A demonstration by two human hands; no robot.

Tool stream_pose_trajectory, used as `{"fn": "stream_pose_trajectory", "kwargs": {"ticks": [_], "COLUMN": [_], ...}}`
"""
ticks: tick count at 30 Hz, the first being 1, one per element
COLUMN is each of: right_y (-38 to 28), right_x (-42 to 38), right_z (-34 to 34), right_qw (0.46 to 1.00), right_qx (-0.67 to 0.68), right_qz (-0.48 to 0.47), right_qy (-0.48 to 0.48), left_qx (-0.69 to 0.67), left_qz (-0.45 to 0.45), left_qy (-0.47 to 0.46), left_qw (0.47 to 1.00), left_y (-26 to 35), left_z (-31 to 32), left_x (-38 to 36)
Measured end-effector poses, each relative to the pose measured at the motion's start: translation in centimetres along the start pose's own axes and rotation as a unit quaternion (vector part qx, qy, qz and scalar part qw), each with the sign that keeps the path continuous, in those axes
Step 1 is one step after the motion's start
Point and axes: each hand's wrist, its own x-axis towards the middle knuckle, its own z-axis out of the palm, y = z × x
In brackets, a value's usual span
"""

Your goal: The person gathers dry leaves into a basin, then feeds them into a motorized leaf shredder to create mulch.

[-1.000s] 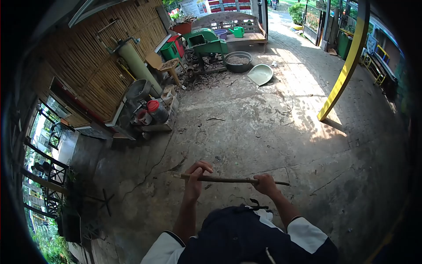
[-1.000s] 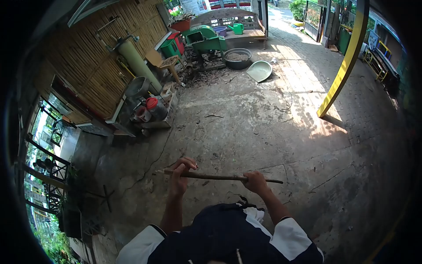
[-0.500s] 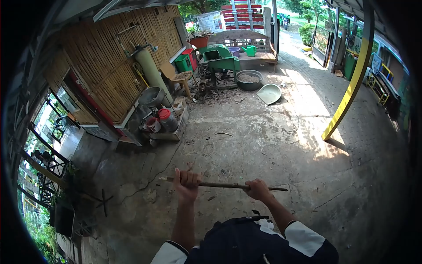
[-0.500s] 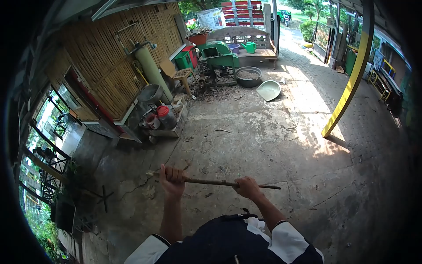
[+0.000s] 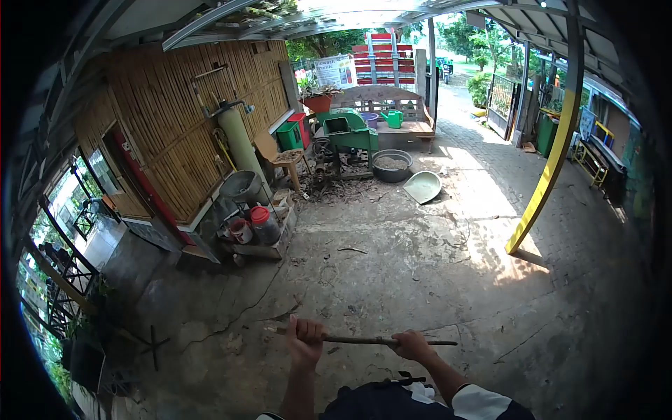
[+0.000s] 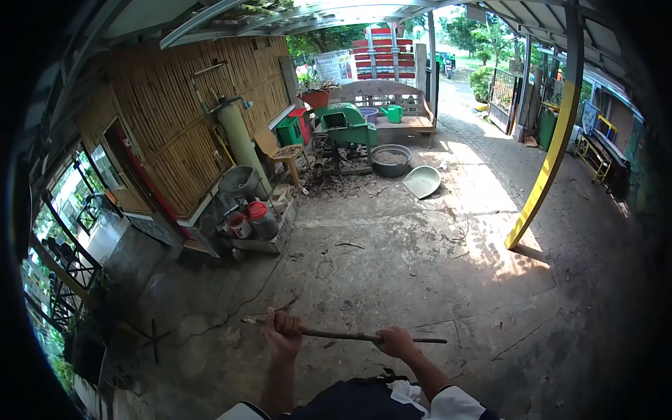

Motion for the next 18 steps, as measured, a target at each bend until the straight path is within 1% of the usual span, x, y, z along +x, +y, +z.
{"fn": "stream_pose_trajectory", "kwargs": {"ticks": [2, 4, 8, 10, 11, 14, 18], "right_y": [-0.6, -1.1, -1.3, -1.2, -1.3, -1.3, -1.2], "right_x": [0.1, -0.2, -0.6, -0.7, -0.7, -0.8, -0.8], "right_z": [-0.1, 0.1, 0.4, 0.2, 0.2, 0.0, 0.1], "right_qw": [1.000, 1.000, 0.999, 0.999, 0.999, 0.999, 0.999], "right_qx": [0.004, 0.003, -0.001, -0.012, -0.024, -0.013, -0.023], "right_qz": [0.004, 0.011, 0.024, 0.038, 0.048, 0.048, 0.049], "right_qy": [0.012, 0.021, 0.027, 0.011, -0.006, 0.003, 0.003], "left_qx": [0.008, -0.014, 0.007, 0.009, 0.009, 0.004, 0.010], "left_qz": [-0.002, -0.022, -0.024, -0.021, -0.023, -0.025, -0.031], "left_qy": [0.011, -0.011, -0.018, -0.080, -0.079, -0.059, -0.073], "left_qw": [1.000, 1.000, 1.000, 0.997, 0.997, 0.998, 0.997], "left_y": [0.2, 0.5, 0.6, 0.4, 0.4, 0.2, 0.4], "left_z": [0.4, 0.0, 0.6, 0.1, 0.0, 0.2, 0.3], "left_x": [0.4, 1.0, 1.3, 1.9, 1.9, 2.2, 2.1]}}
